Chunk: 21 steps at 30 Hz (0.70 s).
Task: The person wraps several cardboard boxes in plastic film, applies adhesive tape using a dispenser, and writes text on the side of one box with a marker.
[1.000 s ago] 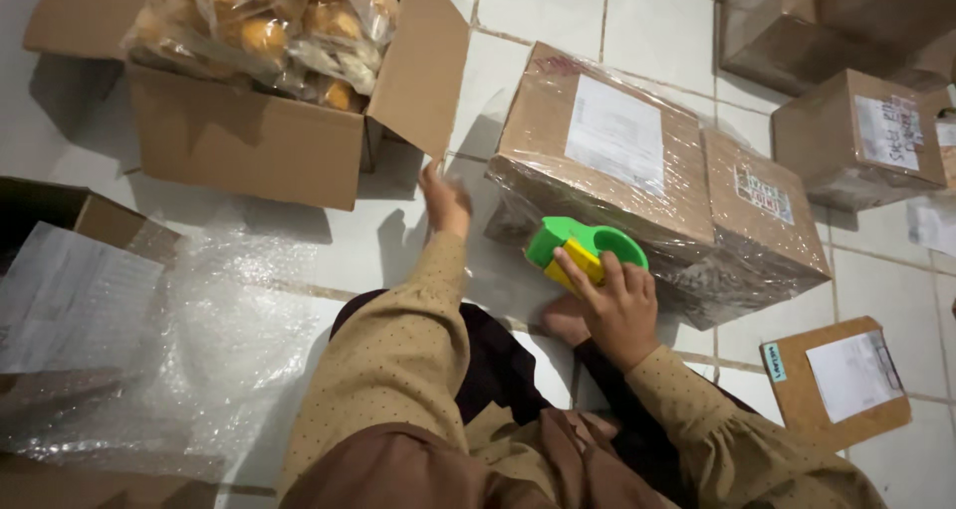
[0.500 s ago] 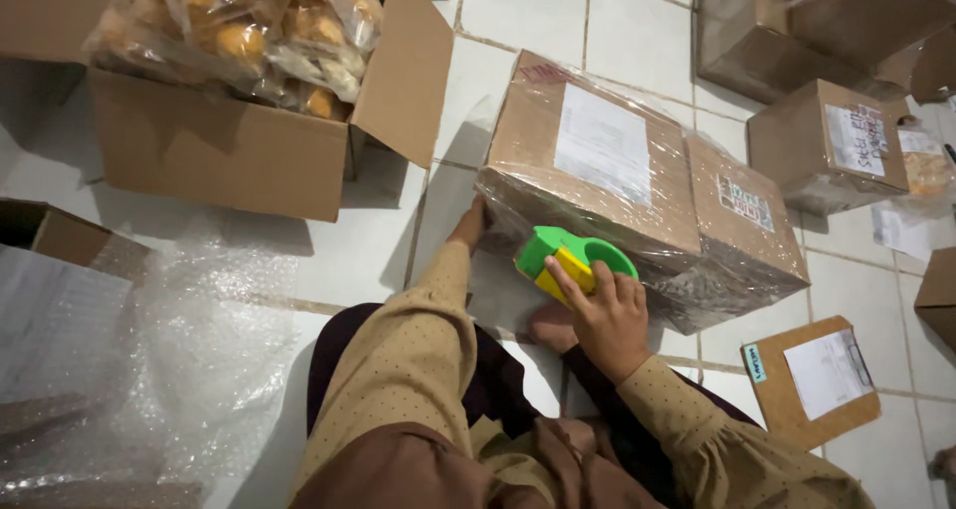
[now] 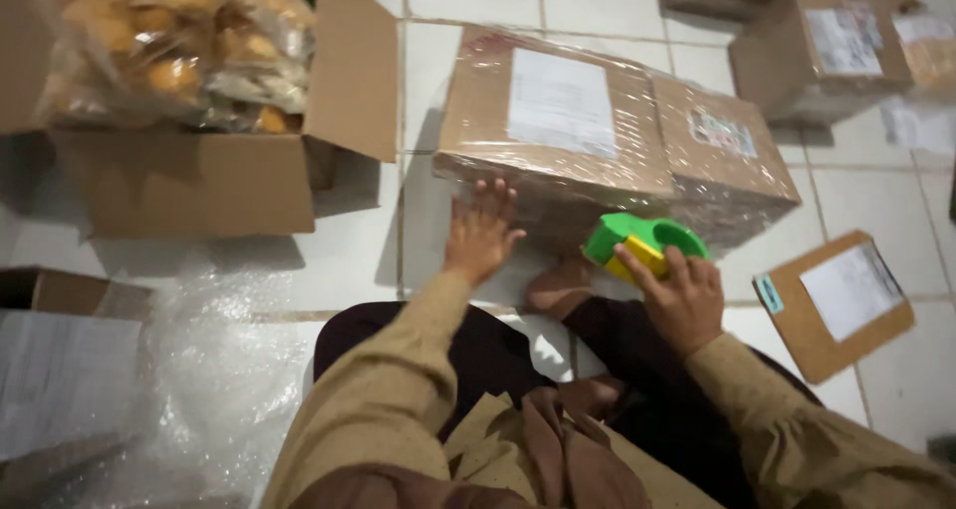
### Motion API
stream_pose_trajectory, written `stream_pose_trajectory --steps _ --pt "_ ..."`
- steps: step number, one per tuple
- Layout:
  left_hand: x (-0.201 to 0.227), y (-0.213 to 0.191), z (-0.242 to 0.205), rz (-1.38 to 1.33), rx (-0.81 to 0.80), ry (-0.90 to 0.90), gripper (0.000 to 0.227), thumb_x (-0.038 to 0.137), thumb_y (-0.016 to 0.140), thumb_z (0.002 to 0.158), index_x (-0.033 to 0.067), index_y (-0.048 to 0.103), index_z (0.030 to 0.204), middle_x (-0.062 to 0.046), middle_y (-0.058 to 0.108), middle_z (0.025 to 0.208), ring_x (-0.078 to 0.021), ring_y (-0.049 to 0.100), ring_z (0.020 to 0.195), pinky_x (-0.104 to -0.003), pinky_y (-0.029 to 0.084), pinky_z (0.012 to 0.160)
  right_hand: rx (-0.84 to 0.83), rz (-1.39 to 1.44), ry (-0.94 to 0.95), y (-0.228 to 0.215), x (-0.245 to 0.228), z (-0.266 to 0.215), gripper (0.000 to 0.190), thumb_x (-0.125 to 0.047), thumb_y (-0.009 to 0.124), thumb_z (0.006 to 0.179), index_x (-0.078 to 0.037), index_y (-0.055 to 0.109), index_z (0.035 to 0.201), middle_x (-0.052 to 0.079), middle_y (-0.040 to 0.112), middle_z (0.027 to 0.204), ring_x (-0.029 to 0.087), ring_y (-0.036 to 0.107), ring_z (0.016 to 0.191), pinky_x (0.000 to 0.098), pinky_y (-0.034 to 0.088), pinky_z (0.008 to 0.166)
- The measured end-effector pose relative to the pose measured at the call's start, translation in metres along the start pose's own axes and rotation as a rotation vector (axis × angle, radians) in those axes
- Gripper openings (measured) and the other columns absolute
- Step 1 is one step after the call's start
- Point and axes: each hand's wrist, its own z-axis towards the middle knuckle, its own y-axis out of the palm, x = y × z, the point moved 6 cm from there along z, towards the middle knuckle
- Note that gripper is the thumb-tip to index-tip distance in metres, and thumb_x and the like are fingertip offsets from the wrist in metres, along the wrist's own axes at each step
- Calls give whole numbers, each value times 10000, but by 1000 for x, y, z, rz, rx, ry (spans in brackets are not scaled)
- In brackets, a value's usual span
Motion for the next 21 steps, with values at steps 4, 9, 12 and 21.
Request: stream_pose_trajectory --steps 4,9,12,21 --pt "-21 43 13 258 134 191 919 658 496 969 335 37 1697 8 -200 1733 -258 -202 1585 -699 -72 1232 -23 -109 35 7 50 -39 698 -73 658 887 -441 581 1475 73 541 1173 281 547 978 429 494 881" --pt "-41 79 8 430 179 198 1000 863 384 981 300 -49 1684 -33 -386 1692 -303 -351 1555 -715 -177 1195 -13 -108 26 25 115 -91 704 -87 654 907 -472 535 1484 86 518 1210 269 554 1021 434 518 925" --pt "-50 82 13 546 56 161 1039 898 311 953 254 -44 1688 -86 -386 1676 -334 -388 1503 -726 -201 1143 -5 -220 67 44 152 -117 684 -132 666 940 -497 509 1496 80 514 1177 269 549 1005 419 516 882" --pt "-46 53 -33 695 -675 -140 946 739 272 1017 112 -23 1662 -180 -164 1713 -375 -169 1573 -757 -77 1165 -61 -199 120 97 225 -167 782 -103 648 935 -591 410 1498 20 490 1101 208 533 969 396 528 921"
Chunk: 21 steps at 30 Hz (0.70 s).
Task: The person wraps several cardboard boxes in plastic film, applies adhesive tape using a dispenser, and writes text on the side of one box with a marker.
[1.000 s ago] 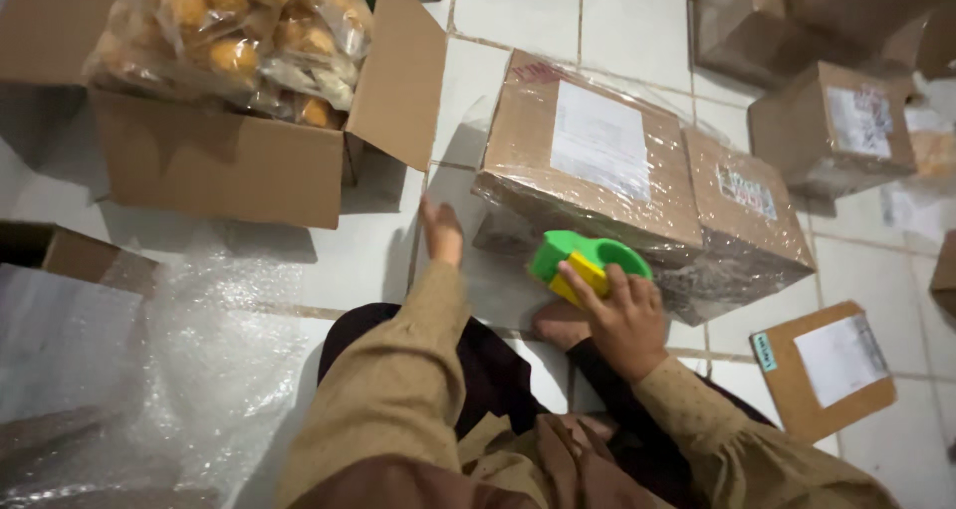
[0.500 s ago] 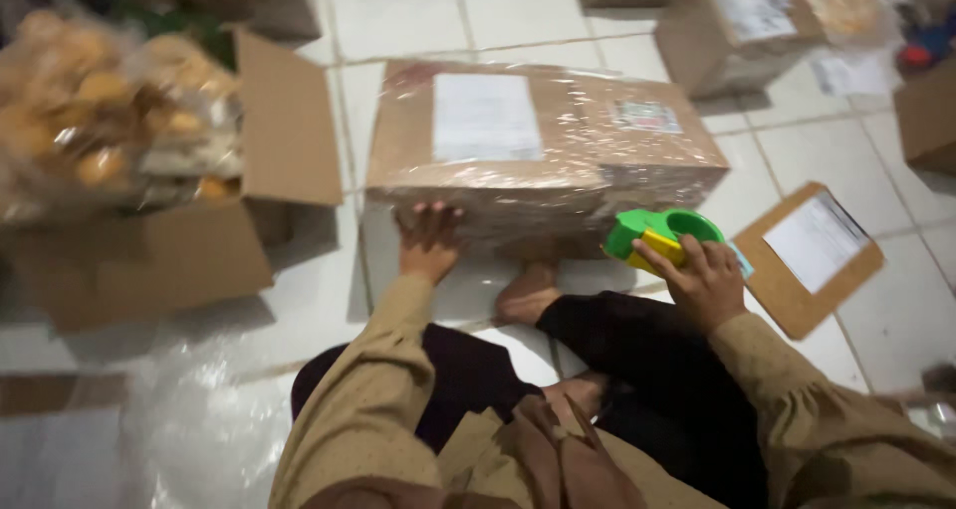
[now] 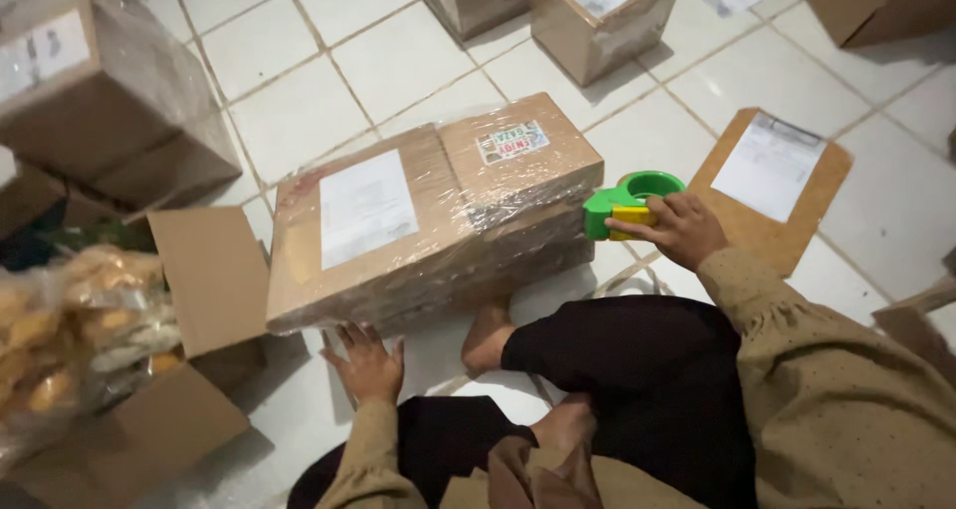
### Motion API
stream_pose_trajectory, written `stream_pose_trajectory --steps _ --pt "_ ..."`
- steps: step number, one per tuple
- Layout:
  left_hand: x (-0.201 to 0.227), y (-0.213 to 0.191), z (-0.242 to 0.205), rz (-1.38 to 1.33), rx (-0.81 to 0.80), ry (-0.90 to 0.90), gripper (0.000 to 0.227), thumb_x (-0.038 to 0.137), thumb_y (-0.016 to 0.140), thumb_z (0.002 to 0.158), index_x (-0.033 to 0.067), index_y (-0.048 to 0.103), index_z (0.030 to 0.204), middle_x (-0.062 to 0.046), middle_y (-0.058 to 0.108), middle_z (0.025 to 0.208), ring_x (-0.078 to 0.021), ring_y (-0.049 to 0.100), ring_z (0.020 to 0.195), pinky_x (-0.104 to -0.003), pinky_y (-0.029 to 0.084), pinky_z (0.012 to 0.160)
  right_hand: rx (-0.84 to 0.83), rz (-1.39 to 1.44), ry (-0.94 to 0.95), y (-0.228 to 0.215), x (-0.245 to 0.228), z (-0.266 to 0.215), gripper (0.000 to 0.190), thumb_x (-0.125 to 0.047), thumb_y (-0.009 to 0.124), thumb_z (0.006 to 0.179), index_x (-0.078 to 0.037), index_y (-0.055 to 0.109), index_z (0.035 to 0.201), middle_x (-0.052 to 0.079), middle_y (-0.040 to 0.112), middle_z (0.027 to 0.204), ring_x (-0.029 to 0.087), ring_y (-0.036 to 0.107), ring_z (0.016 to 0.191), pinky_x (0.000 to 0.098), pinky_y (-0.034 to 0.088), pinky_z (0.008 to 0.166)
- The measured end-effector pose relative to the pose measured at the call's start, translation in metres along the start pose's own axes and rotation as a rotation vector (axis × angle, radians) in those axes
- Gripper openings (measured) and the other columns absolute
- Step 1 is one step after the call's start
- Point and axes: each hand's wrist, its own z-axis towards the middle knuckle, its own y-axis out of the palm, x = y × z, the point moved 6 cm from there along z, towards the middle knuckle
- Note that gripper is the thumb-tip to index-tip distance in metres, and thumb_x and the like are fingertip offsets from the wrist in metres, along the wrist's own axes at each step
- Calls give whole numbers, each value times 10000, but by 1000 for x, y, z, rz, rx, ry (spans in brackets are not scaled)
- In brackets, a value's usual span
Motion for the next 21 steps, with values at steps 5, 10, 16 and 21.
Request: stream_pose_trajectory --steps 5,10,16,21 --pt "38 -34 11 -522 457 -53 989 616 384 952 -77 69 1583 -303 -38 1657 -471 -117 1554 -712 -43 1208 61 61 -37 25 5 -9 799 -97 657 952 -591 375 1512 10 498 1111 199 541 964 374 535 937" --pt "58 -65 5 -515 320 -247 972 487 491 962 -168 114 1573 -382 49 1679 -489 -73 1572 -692 -54 1168 -31 12 -44 43 34 -24 823 -92 656 928 -623 356 1481 24 524 1106 197 557 965 359 553 911" --pt "127 -200 -75 -1247 536 54 786 245 593 934 -51 246 1574 -276 253 1651 -422 169 1556 -580 77 1247 -5 128 -19 53 70 -35 855 -51 649 914 -609 354 1490 32 519 1121 219 554 966 381 550 954" --pt "263 -325 -76 -241 700 985 697 219 564 942 67 381 1597 -91 305 1695 -284 195 1580 -534 88 1283 80 60 -51 63 82 -23 855 -50 641 906 -626 354 1469 23 520 1149 211 566 1046 378 529 997"
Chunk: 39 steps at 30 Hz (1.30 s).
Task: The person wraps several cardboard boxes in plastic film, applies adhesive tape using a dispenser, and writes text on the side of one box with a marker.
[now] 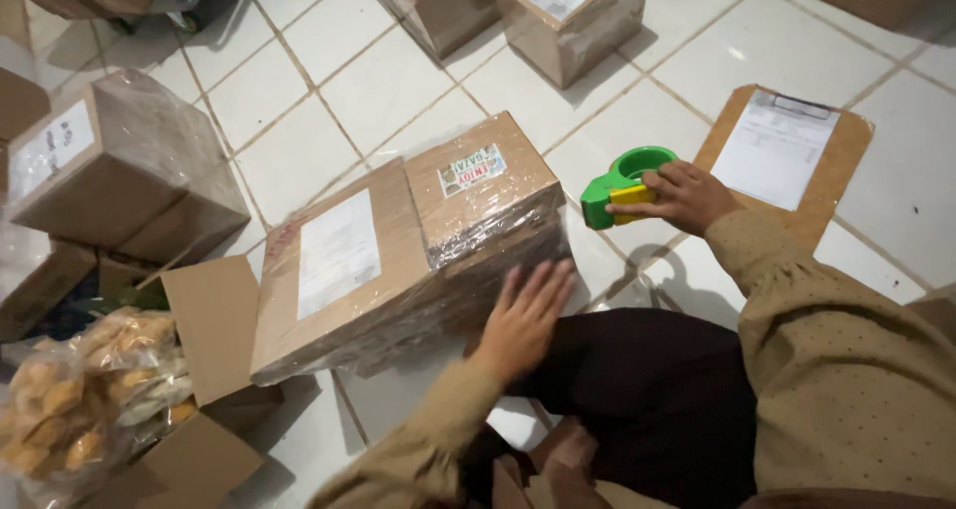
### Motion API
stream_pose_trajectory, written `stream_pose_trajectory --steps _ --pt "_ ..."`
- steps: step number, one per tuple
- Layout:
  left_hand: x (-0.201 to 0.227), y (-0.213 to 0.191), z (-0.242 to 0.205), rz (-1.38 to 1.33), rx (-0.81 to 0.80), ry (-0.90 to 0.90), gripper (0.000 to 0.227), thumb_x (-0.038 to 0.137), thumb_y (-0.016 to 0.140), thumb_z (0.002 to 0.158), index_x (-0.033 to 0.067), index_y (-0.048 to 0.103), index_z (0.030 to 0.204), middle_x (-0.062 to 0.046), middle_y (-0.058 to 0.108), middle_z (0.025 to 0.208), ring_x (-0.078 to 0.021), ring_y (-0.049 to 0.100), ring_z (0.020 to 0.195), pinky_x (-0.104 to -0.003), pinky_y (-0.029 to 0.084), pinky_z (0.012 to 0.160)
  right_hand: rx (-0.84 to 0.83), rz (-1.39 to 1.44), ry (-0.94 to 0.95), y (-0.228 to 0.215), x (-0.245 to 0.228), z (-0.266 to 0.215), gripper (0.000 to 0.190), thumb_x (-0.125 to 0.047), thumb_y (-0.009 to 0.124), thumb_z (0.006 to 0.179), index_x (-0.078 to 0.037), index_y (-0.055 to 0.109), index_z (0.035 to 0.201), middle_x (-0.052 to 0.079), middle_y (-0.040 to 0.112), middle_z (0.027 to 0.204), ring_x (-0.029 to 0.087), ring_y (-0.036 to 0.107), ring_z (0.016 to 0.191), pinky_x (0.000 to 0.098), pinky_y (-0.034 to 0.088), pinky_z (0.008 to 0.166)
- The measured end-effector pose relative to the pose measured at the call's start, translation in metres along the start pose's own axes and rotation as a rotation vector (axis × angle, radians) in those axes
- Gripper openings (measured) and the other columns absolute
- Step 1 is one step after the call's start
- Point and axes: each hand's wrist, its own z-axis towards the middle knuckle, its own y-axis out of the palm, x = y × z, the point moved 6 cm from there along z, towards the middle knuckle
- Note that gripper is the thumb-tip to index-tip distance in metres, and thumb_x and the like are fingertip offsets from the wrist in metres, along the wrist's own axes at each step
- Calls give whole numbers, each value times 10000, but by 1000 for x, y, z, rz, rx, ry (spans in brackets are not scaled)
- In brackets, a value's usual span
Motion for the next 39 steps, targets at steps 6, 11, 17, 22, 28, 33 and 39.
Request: stream_pose_trajectory --steps 6,11,17,22,28,33,39 --pt "-65 70 71 257 -319 198 790 604 371 997 208 188 1655 -5 117 1732 -244 96 1586 -505 25 1281 -181 1 82 14 25 -13 829 -98 620 902 -644 336 1456 20 546 1192 217 569 1024 370 527 990" --pt "-58 74 83 150 -165 187 806 693 347 969 254 180 1624 38 83 1708 -184 105 1577 -561 4 1258 -226 23 122 23 42 -21 774 -142 570 946 -588 301 1519 49 574 1235 243 586 1016 402 525 985" --pt "-24 76 157 518 -512 302 538 524 404 1090 133 744 1232 -122 605 1434 -353 288 1541 -636 -70 1220 -260 -56 86 48 8 45 781 -225 566 857 -585 329 1509 91 605 1299 278 623 1043 497 520 936" --pt "-24 85 165 578 -825 344 432 371 459 1072 127 800 1175 -111 767 1220 -429 525 1392 -736 -79 1217 -240 199 290 53 14 65 560 -236 608 922 -459 514 1427 95 615 1246 318 628 1095 496 510 917" --pt "-26 97 189 914 -964 262 431 310 699 930 96 716 1303 -163 691 1363 -518 462 1413 -824 -100 1135 -563 551 1007 94 57 -7 609 -279 712 853 -419 581 1431 175 614 1114 347 621 1011 457 515 849" --pt "-17 118 177 988 -1290 388 591 408 631 942 68 564 1420 -179 478 1540 -494 269 1477 -780 -80 1086 -842 1490 1405 136 -24 -135 773 -42 630 823 -331 538 1533 123 667 928 265 606 781 398 521 685" --pt "19 137 147 494 -961 223 544 318 636 869 116 613 1373 -181 512 1483 -428 384 1405 -661 96 1126 -901 1598 1581 125 -60 -248 771 -63 691 839 -249 512 1566 85 673 1095 183 537 878 335 455 736"
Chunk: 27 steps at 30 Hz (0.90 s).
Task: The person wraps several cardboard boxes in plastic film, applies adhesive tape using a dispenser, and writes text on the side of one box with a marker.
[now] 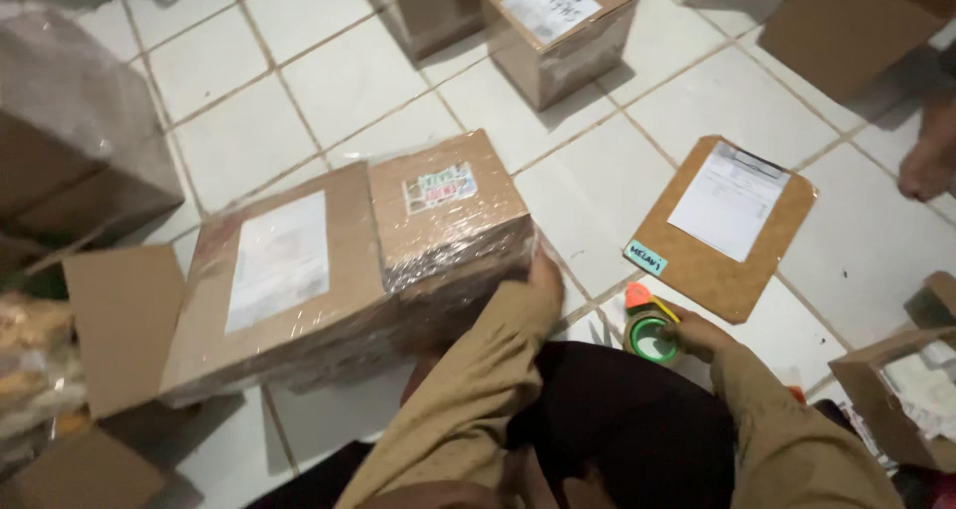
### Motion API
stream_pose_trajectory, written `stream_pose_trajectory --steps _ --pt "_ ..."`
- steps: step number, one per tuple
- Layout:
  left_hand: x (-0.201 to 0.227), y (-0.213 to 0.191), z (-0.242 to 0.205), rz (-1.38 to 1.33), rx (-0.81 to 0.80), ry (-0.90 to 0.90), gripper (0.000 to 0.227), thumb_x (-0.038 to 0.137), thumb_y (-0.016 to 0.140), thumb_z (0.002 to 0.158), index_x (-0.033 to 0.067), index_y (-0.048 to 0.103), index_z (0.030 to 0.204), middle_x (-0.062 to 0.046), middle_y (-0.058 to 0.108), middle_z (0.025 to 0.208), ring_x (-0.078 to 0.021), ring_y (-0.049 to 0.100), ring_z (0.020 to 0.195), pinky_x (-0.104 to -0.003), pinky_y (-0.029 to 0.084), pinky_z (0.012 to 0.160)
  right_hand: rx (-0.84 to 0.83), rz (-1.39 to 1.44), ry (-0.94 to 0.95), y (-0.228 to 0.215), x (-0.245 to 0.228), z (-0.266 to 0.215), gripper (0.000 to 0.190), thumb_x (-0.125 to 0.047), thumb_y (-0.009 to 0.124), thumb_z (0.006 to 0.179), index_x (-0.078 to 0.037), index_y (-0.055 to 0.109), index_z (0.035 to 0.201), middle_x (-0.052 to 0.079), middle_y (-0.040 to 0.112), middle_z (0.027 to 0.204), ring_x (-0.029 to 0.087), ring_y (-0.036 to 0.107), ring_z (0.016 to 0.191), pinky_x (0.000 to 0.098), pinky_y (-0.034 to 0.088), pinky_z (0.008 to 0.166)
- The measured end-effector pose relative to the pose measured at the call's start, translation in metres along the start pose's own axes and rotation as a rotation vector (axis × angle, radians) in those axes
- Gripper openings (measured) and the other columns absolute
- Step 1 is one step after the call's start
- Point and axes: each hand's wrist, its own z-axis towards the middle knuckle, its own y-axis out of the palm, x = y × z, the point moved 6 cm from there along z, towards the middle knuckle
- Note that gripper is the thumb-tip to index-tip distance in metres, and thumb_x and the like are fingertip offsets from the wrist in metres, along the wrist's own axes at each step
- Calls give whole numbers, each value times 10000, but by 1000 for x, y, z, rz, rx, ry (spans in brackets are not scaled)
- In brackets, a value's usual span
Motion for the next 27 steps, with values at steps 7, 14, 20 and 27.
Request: stream_pose_trajectory --steps 7,14,20,27 --pt "89 77 -135 -1335 973 78 440 154 611 890 97 688 1320 -152 602 1456 -382 552 1336 -516 346 1162 123 -413 -573 55 -149 28 778 -119 645 910 -119 330 1621 197 541 1513 316 566 1334 396 460 1079" --pt "39 279 -309 -1937 615 -784 331 219 587 981 108 681 1278 -134 695 1245 -323 663 1133 -414 526 972 -25 -214 -717 169 -242 2 810 13 551 877 -46 291 1641 267 534 1518 369 528 1371 424 447 1099" --pt "19 322 -386 -1747 653 -872 282 259 598 977 84 716 1164 -139 705 1161 -358 667 1070 -446 533 904 302 -859 -505 206 -255 -89 434 -256 632 1017 -38 660 1391 213 738 1218 320 710 1074 426 535 954" --pt "-62 329 -277 -1728 679 -699 304 350 611 950 115 764 1068 -171 736 1078 -391 691 993 -496 549 862 -355 -833 -729 446 -272 -150 450 -214 608 909 -157 640 1354 108 750 1228 394 754 784 422 603 746"
